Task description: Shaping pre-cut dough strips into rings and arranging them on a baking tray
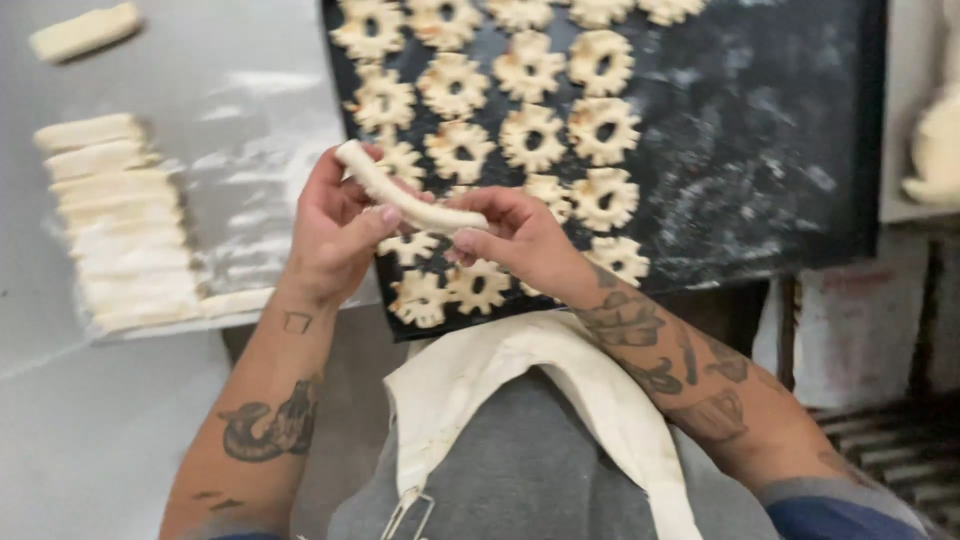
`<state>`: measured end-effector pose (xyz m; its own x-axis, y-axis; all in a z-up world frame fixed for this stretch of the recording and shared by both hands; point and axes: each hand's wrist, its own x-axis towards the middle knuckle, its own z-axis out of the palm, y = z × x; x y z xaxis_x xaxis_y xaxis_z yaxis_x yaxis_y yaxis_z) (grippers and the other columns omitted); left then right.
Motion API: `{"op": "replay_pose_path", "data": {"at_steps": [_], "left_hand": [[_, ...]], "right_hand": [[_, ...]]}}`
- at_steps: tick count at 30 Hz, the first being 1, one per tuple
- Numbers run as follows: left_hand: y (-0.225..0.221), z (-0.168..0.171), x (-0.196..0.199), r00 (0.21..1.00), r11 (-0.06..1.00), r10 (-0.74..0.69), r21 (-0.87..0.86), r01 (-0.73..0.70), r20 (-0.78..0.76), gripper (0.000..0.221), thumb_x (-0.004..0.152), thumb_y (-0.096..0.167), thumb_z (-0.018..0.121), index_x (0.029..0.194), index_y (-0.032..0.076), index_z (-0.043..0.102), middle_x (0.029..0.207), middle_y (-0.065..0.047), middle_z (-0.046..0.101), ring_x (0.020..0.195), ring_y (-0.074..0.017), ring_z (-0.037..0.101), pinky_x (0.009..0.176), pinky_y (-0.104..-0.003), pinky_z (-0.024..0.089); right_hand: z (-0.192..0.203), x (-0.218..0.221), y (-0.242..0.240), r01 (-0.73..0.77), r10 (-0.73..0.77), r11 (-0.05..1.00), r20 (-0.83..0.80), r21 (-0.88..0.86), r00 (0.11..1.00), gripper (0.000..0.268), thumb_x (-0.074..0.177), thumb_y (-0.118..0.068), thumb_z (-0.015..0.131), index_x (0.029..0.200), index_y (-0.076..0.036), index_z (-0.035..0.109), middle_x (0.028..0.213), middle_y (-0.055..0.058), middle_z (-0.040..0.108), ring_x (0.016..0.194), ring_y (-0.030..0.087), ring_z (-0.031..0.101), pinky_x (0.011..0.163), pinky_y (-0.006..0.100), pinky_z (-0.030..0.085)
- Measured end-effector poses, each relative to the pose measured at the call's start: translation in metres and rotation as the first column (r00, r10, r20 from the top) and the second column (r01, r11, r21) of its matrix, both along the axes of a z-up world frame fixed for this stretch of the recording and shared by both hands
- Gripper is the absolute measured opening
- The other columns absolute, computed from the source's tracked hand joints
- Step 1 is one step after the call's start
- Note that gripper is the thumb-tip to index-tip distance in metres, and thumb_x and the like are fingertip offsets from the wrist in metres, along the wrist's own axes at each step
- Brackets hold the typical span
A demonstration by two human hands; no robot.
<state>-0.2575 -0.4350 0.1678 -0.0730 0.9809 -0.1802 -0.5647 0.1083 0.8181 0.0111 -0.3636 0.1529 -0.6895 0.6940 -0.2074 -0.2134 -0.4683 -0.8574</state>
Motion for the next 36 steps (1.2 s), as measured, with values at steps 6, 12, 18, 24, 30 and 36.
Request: {"op": "replay_pose_path", "data": {"at_steps": [6,12,18,24,30,36], "left_hand": [[0.052,0.007,0.122,0.924,0.955,-0.274,-0.188,0.229,-0.265,0.056,0.084,-0.008,0.099,0.129,0.000,0.068,0.114,-0.022,0.087,0.100,-0.0208,0.086,0.084,-0.031,0.074],[0.142,0.012,0.257,0.751,0.897,-0.436,-0.304,0.321,-0.495,0.034,0.096,0.011,0.097,0.129,0.006,0.089,0.103,-0.015,0.091,0.093,-0.0159,0.084,0.081,-0.032,0.072],[0.196,0.005,0.344,0.333,0.710,-0.660,-0.414,0.570,-0.674,0.035,0.100,0.020,0.093,0.132,0.008,0.089,0.114,-0.020,0.090,0.107,-0.0340,0.086,0.097,-0.048,0.069],[0.216,-0.064,0.427,-0.071,0.789,-0.416,-0.398,0.467,-0.907,0.066,0.094,0.039,0.099,0.148,0.010,0.074,0.128,-0.016,0.078,0.116,-0.0414,0.084,0.099,-0.050,0.071],[0.208,-0.086,0.455,-0.091,0.850,-0.458,-0.466,0.245,-0.884,0.067,0.095,0.040,0.093,0.144,0.001,0.069,0.125,-0.016,0.067,0.115,-0.0459,0.081,0.093,-0.052,0.074],[0.210,-0.091,0.451,-0.053,0.862,-0.406,-0.402,0.310,-0.912,0.050,0.096,0.024,0.085,0.141,0.006,0.072,0.120,-0.012,0.065,0.110,-0.0444,0.081,0.088,-0.051,0.076]], "right_hand": [[-0.001,0.177,0.030,0.157,-0.151,0.988,0.217,-0.010,0.964,0.035,0.098,0.002,0.092,0.131,0.007,0.080,0.098,0.023,0.087,0.085,0.026,0.089,0.073,0.036,0.074],[-0.013,0.351,0.093,0.366,-0.362,0.928,0.413,0.073,0.836,0.031,0.103,0.003,0.089,0.132,0.009,0.080,0.106,0.025,0.086,0.092,0.028,0.088,0.085,0.041,0.078],[-0.040,0.455,0.122,0.297,-0.322,0.945,0.567,0.140,0.758,0.036,0.100,0.003,0.091,0.135,0.006,0.080,0.109,0.019,0.084,0.096,0.023,0.085,0.088,0.035,0.075],[-0.080,0.436,0.126,0.218,-0.376,0.916,0.536,0.336,0.756,0.037,0.099,-0.002,0.099,0.134,-0.005,0.086,0.119,0.010,0.076,0.110,0.022,0.082,0.095,0.031,0.071],[-0.095,0.423,0.144,0.328,-0.371,0.928,0.533,0.177,0.760,0.049,0.101,-0.005,0.098,0.143,-0.002,0.074,0.120,0.015,0.080,0.105,0.017,0.084,0.094,0.029,0.074],[-0.089,0.409,0.174,0.076,-0.215,0.963,0.572,0.257,0.792,0.026,0.108,-0.006,0.090,0.134,-0.009,0.088,0.116,0.012,0.086,0.101,0.016,0.083,0.085,0.030,0.071]]}}
